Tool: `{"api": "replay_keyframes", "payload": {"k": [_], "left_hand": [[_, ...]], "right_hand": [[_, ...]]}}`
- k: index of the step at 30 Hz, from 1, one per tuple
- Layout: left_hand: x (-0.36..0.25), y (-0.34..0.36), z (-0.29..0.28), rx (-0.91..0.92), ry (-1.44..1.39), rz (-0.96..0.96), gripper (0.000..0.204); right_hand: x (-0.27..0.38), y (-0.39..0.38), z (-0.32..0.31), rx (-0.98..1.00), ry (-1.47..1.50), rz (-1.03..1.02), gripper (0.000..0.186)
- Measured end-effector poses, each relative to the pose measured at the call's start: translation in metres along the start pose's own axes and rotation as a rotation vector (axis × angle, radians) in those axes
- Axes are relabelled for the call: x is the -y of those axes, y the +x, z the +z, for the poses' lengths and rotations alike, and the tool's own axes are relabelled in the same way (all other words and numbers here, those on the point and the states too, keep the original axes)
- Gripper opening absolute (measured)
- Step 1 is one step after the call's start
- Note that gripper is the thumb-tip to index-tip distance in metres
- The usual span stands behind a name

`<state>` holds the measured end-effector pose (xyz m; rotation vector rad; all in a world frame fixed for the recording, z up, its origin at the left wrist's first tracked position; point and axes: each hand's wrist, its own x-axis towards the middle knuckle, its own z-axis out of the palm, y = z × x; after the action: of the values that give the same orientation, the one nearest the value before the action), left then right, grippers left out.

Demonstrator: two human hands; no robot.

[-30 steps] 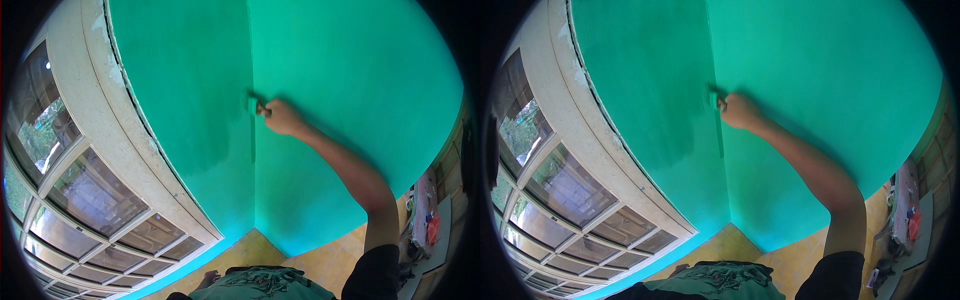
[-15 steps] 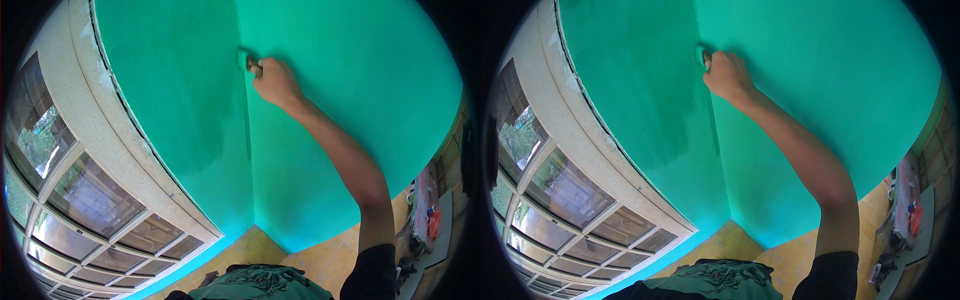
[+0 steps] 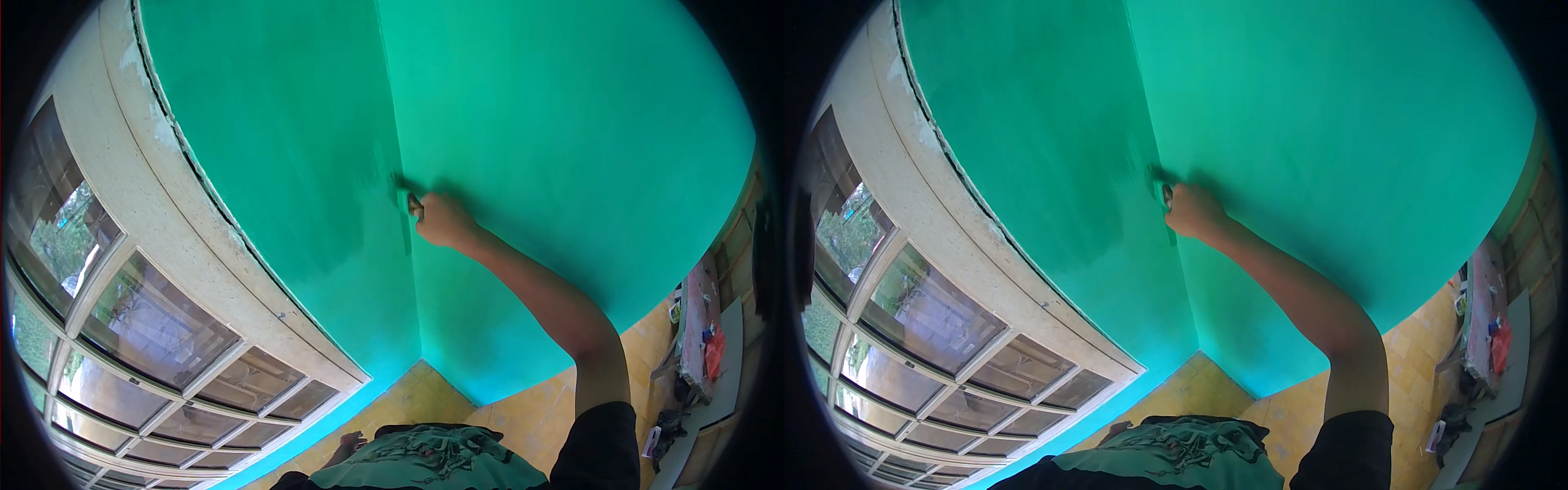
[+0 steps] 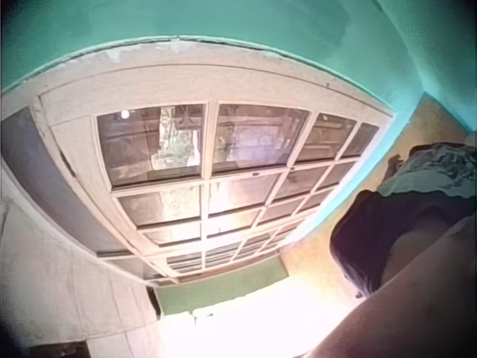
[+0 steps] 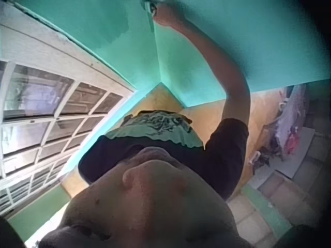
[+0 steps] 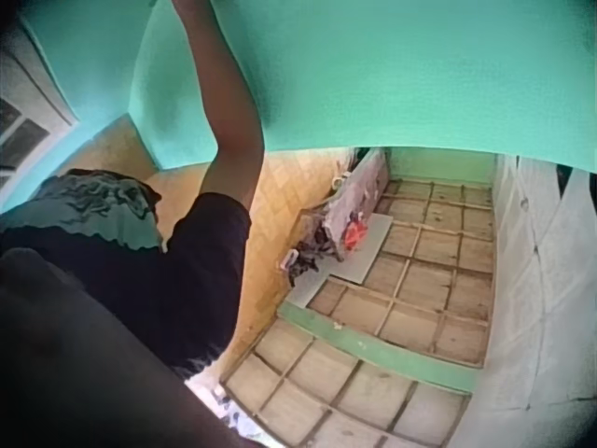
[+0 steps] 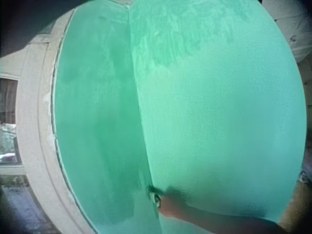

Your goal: Painting a corner wall green using a paintbrush.

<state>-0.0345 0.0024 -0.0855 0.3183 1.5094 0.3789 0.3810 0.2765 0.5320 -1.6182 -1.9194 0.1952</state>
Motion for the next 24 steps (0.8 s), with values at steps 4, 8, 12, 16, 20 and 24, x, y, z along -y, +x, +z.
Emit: {"api": "replay_keyframes", "payload": {"k": [4, 8, 12, 16, 20, 24], "left_hand": [[0.008, -0.009, -0.011, -0.015, 0.031, 0.001, 0.038], [0.008, -0.013, -0.010, -0.023, 0.055, 0.015, 0.038], [0.007, -0.021, -0.010, -0.037, 0.062, 0.023, 0.038], [0.005, -0.029, -0.010, -0.052, 0.074, 0.029, 0.039], [-0.001, -0.035, -0.006, -0.059, 0.080, 0.046, 0.039], [-0.016, -0.044, 0.006, -0.063, 0.071, 0.054, 0.039]], "right_hand": [[0.010, 0.002, -0.014, 0.370, -0.143, 0.164, 0.026], [0.023, 0.019, -0.037, 0.051, -0.070, 0.028, 0.026], [0.049, 0.023, -0.065, -0.345, 0.094, -0.104, 0.026], [0.049, 0.021, -0.054, -0.539, 0.214, -0.222, 0.018], [0.026, 0.007, -0.001, -0.413, 0.213, -0.167, 0.018], [-0.003, -0.010, 0.026, -0.242, 0.220, -0.071, 0.021]]}}
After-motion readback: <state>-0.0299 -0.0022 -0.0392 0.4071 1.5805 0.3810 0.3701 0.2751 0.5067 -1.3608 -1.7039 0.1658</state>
